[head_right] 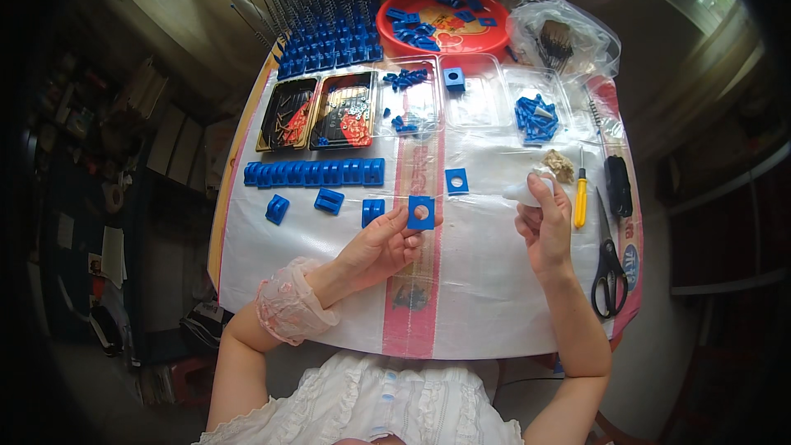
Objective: Assembling small blue plastic components by inserting metal pins and applying adhesive.
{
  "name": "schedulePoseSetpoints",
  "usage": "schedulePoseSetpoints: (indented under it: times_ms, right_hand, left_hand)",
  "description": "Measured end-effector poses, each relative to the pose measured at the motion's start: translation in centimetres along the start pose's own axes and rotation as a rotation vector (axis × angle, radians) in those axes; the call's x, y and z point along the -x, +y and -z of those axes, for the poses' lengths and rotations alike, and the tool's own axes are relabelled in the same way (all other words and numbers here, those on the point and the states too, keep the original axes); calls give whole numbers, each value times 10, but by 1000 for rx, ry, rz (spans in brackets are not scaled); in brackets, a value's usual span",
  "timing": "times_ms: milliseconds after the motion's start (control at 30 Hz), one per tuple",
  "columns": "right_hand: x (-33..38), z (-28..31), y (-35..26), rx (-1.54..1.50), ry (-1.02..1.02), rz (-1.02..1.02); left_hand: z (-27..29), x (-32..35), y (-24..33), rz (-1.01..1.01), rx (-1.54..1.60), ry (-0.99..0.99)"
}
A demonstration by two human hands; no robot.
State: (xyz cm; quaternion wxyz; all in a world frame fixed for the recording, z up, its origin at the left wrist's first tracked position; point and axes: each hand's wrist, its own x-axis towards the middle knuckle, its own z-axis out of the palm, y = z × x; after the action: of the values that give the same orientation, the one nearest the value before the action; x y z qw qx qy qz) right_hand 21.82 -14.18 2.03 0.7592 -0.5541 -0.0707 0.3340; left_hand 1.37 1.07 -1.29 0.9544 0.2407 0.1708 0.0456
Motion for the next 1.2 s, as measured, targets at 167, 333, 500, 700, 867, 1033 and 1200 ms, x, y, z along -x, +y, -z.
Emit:
schedulePoseSetpoints:
  times_ms: [167, 333, 500, 700, 867, 1033, 1200]
  right_hand:
    - [1, -1, -3, -4, 5, 10]
    - [2, -1, -4, 5, 5, 20]
    - [2, -3, -4, 18, 0, 30]
    - [2, -1, -4, 15, -17, 37]
    - [2, -2, -5, 14, -14, 43]
    - [2, 1, -4, 2, -42, 48]
    - [2, -2, -4, 13, -1, 56]
  left_hand:
    - [0, 0, 1, -1, -2, 4]
    - [0, 0, 0, 0, 6, 1]
    - [3, -1, -1, -5, 11, -9]
    - [3, -1, -1, -3, 17, -7]
    - [1, -1, -1, -3, 13, -3]
    - [-1, -1, 0, -4, 8, 0]
    - [0, 0, 0, 0, 7, -4]
